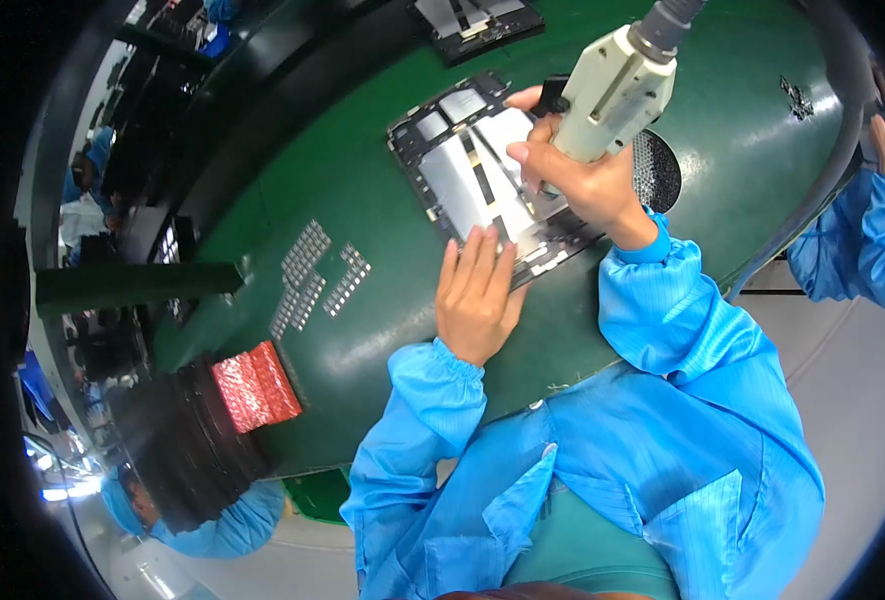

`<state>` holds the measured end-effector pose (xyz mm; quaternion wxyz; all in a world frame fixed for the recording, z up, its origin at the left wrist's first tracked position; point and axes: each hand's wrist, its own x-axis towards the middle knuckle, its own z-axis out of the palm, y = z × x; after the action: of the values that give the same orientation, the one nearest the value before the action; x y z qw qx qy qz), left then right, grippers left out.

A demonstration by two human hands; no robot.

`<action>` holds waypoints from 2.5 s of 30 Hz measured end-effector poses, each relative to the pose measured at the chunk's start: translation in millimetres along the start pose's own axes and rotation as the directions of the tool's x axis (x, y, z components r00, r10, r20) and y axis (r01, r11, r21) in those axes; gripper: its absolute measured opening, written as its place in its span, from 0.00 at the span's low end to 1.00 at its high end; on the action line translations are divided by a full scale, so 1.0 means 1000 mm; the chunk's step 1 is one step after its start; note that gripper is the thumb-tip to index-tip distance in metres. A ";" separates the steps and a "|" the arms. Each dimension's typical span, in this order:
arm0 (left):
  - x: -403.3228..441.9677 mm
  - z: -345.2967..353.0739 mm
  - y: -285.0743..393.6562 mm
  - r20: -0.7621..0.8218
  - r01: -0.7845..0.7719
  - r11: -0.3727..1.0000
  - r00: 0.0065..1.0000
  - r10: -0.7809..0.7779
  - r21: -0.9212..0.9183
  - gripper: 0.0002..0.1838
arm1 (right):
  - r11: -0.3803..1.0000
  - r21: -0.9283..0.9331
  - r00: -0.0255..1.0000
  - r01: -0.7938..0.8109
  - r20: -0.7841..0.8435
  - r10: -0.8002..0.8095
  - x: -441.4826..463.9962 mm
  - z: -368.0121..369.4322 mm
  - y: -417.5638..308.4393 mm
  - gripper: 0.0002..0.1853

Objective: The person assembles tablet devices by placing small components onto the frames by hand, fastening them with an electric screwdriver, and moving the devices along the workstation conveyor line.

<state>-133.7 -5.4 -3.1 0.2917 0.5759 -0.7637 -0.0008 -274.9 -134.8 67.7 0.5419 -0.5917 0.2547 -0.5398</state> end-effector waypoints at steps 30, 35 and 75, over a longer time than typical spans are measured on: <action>0.199 0.024 -0.138 0.250 -0.050 0.962 0.968 -0.019 0.267 0.34 | 0.999 0.029 0.941 -0.023 0.338 0.012 -0.023 -0.007 0.034 0.27; 0.250 0.047 -0.154 0.373 -0.041 0.902 0.918 -0.136 0.430 0.41 | 0.999 0.038 0.935 0.033 0.353 -0.044 -0.023 -0.011 0.027 0.21; -0.002 -0.084 -0.081 0.042 0.549 0.831 0.832 -0.554 0.084 0.15 | 0.976 -0.045 0.974 -0.211 0.079 0.214 0.008 -0.054 0.028 0.19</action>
<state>-24.5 -2.7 38.8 0.2344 0.7809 -0.5738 -0.0772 -314.0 -169.6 36.2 0.5959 -0.5927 0.3035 -0.4489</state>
